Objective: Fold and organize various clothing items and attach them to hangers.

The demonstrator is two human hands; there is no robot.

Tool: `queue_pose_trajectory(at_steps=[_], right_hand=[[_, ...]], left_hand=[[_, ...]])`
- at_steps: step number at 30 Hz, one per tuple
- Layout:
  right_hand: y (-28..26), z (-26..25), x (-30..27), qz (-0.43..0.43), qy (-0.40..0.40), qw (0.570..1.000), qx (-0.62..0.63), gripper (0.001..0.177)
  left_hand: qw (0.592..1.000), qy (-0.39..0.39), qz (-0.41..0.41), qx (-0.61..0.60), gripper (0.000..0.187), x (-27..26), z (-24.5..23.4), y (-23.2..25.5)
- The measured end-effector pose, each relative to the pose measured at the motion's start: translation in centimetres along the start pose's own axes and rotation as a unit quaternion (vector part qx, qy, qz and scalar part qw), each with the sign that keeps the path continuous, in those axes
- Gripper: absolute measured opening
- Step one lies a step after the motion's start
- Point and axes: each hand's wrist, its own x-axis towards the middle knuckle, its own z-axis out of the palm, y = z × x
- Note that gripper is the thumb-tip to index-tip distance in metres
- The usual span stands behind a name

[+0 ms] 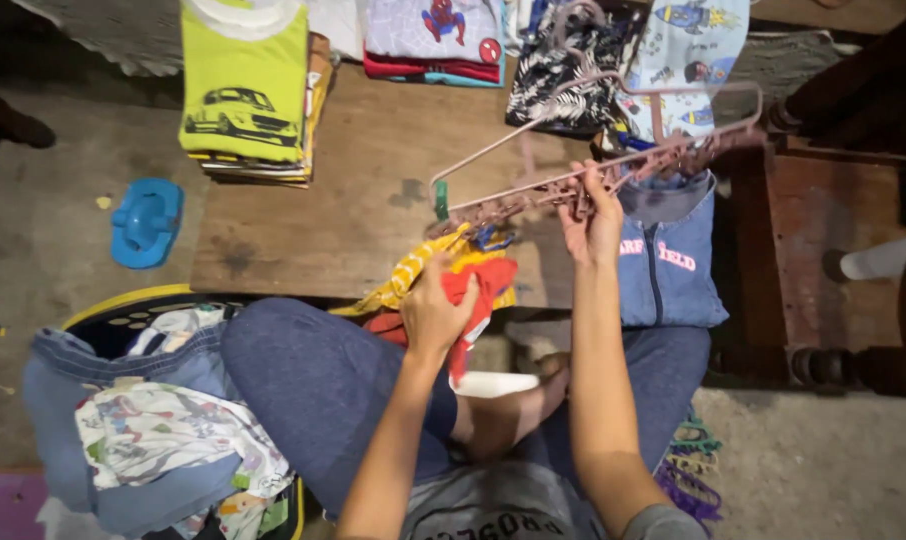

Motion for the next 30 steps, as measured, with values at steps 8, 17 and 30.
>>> queue_pose_trajectory(at_steps=[8, 17, 30], right_hand=[[5.3, -7.5, 0.6, -0.039, 0.027, 0.988, 0.148, 0.024], [11.8, -6.7, -4.5, 0.074, -0.063, 0.993, -0.064, 0.031], [16.0, -5.9, -6.4, -0.145, -0.069, 0.8, -0.578, 0.148]], left_hand=[[0.964, -0.174, -0.2, 0.007, 0.046, 1.2, 3.1, -0.9], [0.987, -0.135, -0.086, 0.01, 0.031, -1.0, 4.8, -1.8], [0.972, -0.213, 0.087, -0.038, 0.029, -4.2, 2.5, -4.5]])
